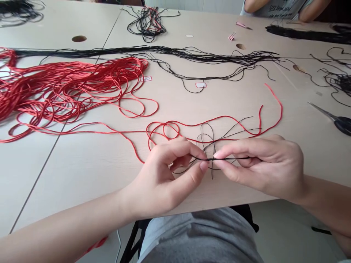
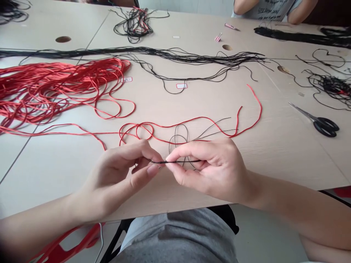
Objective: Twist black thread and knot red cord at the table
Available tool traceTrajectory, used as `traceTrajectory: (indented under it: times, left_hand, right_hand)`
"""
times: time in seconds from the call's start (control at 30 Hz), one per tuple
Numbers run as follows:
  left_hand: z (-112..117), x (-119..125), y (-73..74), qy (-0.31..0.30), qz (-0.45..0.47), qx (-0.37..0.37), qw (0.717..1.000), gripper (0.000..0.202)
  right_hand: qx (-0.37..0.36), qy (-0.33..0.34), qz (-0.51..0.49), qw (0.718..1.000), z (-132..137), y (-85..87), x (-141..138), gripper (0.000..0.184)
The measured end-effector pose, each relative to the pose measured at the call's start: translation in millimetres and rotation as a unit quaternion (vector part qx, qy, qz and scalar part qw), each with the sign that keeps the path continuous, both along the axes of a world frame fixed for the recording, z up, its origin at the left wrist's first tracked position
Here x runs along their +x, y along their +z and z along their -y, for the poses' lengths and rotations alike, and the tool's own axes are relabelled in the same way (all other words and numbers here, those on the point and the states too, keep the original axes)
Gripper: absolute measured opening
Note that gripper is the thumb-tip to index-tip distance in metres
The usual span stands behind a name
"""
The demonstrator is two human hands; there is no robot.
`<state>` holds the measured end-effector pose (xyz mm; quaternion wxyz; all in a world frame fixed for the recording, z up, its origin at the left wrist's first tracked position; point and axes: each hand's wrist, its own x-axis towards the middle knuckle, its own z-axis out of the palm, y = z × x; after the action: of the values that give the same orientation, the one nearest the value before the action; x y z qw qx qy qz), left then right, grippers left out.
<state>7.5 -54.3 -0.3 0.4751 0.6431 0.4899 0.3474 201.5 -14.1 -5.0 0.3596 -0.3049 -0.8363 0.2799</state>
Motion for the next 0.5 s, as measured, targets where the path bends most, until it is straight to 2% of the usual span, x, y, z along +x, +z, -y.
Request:
traceTrajectory:
  times: [0.13,0.27,0.5]
  left_hand:
    - [-1.8,-0.9,-0.2,-0.016,-0.010,0.088,0.996,0.007]
    - [-2.2,-0.5,-0.8,-0.013,-0.004,0.093,0.996,0.012]
    - [-1.4,-3.1,-2.0,0.012,0.009,0.099,0.995,0.012]
  right_hand:
    - [0.005,0.021,0.009,1.000,-0.4,0.6,-2.2,0.010]
    - [0.012,0.016,0.020,1.000,-0.4,-0.4,-3.6,0.007]
    - [0.021,0.008,0.016,1.000,-3.1,-1.5,1.8,0.015]
